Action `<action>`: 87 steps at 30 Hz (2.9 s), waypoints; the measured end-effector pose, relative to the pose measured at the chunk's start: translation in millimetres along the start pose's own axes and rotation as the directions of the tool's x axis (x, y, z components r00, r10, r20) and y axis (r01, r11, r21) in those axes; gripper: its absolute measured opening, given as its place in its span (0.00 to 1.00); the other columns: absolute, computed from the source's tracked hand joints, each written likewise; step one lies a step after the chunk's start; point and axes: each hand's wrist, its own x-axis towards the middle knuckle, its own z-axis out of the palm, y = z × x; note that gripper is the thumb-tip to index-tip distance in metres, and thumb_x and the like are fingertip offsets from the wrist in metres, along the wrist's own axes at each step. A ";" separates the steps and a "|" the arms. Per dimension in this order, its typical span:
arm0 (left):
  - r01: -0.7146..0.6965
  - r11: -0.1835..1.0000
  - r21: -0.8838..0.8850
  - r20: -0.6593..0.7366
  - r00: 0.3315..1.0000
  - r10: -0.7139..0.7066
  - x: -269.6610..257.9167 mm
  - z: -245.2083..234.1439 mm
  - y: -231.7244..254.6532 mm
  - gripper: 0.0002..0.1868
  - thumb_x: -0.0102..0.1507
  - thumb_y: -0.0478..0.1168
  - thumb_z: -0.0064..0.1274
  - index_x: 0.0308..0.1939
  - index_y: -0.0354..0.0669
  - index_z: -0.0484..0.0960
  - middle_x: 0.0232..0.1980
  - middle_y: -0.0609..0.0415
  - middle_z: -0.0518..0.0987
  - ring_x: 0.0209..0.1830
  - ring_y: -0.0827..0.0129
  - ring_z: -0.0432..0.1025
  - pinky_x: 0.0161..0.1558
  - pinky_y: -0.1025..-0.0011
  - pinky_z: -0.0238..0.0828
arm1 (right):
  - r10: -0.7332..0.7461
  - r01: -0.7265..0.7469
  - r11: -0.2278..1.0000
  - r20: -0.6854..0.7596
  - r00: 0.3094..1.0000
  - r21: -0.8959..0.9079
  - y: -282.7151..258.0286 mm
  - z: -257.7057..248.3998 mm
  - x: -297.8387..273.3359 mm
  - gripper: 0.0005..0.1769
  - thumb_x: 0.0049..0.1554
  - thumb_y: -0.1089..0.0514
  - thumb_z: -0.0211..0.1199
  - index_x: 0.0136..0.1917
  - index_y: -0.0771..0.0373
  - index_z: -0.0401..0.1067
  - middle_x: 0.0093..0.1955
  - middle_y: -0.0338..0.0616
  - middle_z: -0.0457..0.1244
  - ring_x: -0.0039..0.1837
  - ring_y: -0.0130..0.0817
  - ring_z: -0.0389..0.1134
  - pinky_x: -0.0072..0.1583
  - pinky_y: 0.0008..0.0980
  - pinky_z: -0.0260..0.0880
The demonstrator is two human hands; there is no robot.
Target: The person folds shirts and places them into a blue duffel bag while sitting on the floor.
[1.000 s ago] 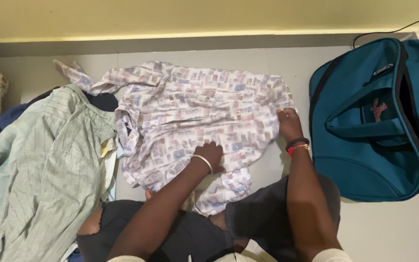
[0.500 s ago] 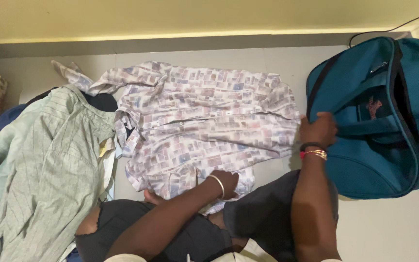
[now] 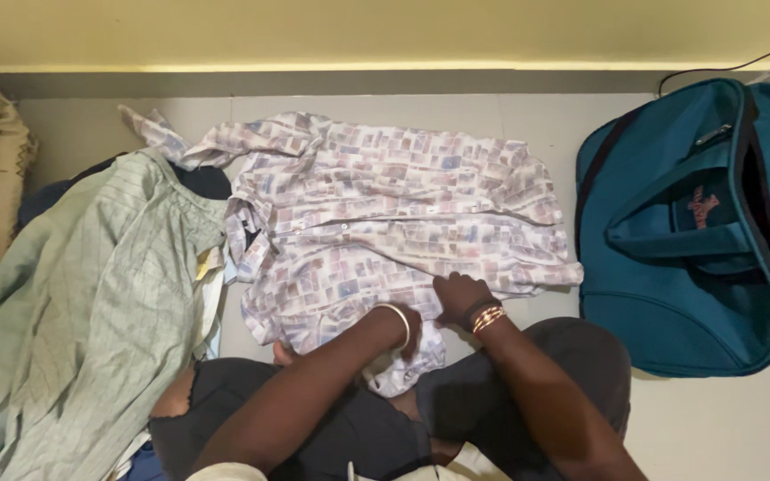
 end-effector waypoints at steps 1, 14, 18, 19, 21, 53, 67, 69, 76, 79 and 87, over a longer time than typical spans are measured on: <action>0.027 1.000 -0.005 -0.141 0.990 -0.028 -13.9 -10.5 -0.3 0.16 0.55 0.43 0.64 0.45 0.41 0.88 0.49 0.40 0.84 0.50 0.53 0.79 0.50 0.56 0.77 | 0.006 -0.006 0.999 -0.006 1.000 -0.049 -6.5 7.3 -0.1 0.28 0.48 0.44 0.75 0.57 0.55 0.72 0.56 0.49 0.66 0.60 0.50 0.69 0.58 0.54 0.68; -0.007 1.000 0.007 0.020 1.000 0.007 29.0 43.5 -32.1 0.16 0.57 0.42 0.61 0.47 0.42 0.88 0.49 0.43 0.86 0.48 0.53 0.81 0.46 0.52 0.78 | -0.349 0.301 0.932 0.279 0.895 0.199 -11.3 43.9 -11.8 0.07 0.49 0.55 0.68 0.41 0.57 0.81 0.45 0.49 0.72 0.51 0.46 0.73 0.53 0.42 0.72; -0.048 0.999 0.006 -0.046 0.998 0.048 -16.3 25.0 -39.7 0.20 0.57 0.47 0.61 0.50 0.41 0.88 0.54 0.39 0.85 0.54 0.50 0.80 0.52 0.54 0.76 | -0.417 0.321 0.857 0.177 0.891 0.404 16.6 20.3 -19.3 0.15 0.54 0.44 0.69 0.46 0.56 0.79 0.46 0.46 0.73 0.49 0.42 0.74 0.53 0.40 0.73; -0.056 0.998 0.006 -0.063 0.996 0.056 -32.1 18.0 -41.0 0.21 0.58 0.48 0.62 0.51 0.41 0.88 0.55 0.39 0.85 0.55 0.50 0.79 0.54 0.54 0.76 | -0.487 0.430 0.802 0.036 0.873 0.415 33.1 15.0 -19.6 0.17 0.53 0.43 0.69 0.47 0.57 0.79 0.47 0.45 0.73 0.49 0.41 0.74 0.53 0.40 0.73; 0.078 0.990 -0.121 -0.174 0.980 -0.099 -61.2 2.5 -52.0 0.31 0.59 0.53 0.59 0.65 0.51 0.76 0.71 0.43 0.71 0.70 0.48 0.68 0.63 0.48 0.70 | -0.229 0.207 0.887 0.005 0.973 0.412 65.0 5.4 -10.8 0.21 0.56 0.42 0.62 0.59 0.52 0.77 0.51 0.47 0.73 0.53 0.41 0.75 0.57 0.40 0.74; 0.513 0.851 -0.111 -0.134 0.841 -0.524 -22.0 -23.4 -257.8 0.44 0.63 0.73 0.46 0.59 0.34 0.82 0.62 0.39 0.81 0.64 0.46 0.75 0.67 0.58 0.68 | 0.658 -0.493 0.740 -0.342 0.671 0.457 204.5 -21.9 22.3 0.38 0.48 0.45 0.69 0.71 0.51 0.68 0.69 0.57 0.64 0.70 0.58 0.65 0.69 0.53 0.66; 0.413 0.809 -0.418 -0.304 0.775 -0.554 -72.2 -5.5 -361.2 0.26 0.65 0.56 0.52 0.49 0.35 0.87 0.49 0.35 0.86 0.48 0.47 0.82 0.52 0.55 0.76 | 0.411 -0.279 0.911 -0.703 0.580 0.303 195.9 -35.8 19.0 0.09 0.50 0.58 0.62 0.43 0.53 0.82 0.46 0.51 0.70 0.51 0.52 0.72 0.55 0.47 0.73; 0.475 0.646 -0.597 -0.170 0.712 -0.681 -84.8 -10.9 -352.0 0.30 0.65 0.58 0.57 0.47 0.28 0.87 0.50 0.32 0.85 0.50 0.45 0.81 0.54 0.56 0.75 | 0.408 -0.367 0.906 -0.669 0.621 0.212 189.2 -35.3 17.6 0.10 0.51 0.60 0.61 0.40 0.51 0.82 0.46 0.49 0.70 0.51 0.51 0.73 0.55 0.47 0.74; 0.499 0.628 -0.598 -0.140 0.706 -0.694 -62.7 8.1 -350.8 0.28 0.60 0.54 0.62 0.50 0.31 0.86 0.53 0.34 0.84 0.54 0.46 0.80 0.55 0.57 0.74 | 0.575 -0.549 0.818 -0.214 0.789 0.173 175.5 -23.7 34.1 0.11 0.54 0.54 0.64 0.49 0.54 0.81 0.61 0.50 0.66 0.67 0.55 0.64 0.64 0.56 0.65; 0.362 0.886 -0.290 -0.337 0.828 -0.448 -52.7 2.3 -358.5 0.24 0.65 0.54 0.56 0.50 0.36 0.86 0.53 0.40 0.84 0.53 0.48 0.79 0.55 0.57 0.73 | 0.584 -0.551 0.806 -0.138 0.800 0.217 186.6 -4.0 53.3 0.27 0.52 0.46 0.68 0.62 0.58 0.75 0.68 0.58 0.62 0.72 0.60 0.60 0.69 0.60 0.62; 0.068 0.860 -0.505 -0.487 0.801 -0.349 -67.4 24.0 -370.3 0.25 0.49 0.43 0.74 0.47 0.42 0.83 0.51 0.46 0.83 0.56 0.53 0.74 0.56 0.56 0.68 | 0.682 -0.670 0.676 0.086 0.727 0.307 198.5 44.8 90.8 0.79 0.44 0.15 0.61 0.85 0.53 0.20 0.84 0.73 0.21 0.82 0.82 0.28 0.75 0.75 0.39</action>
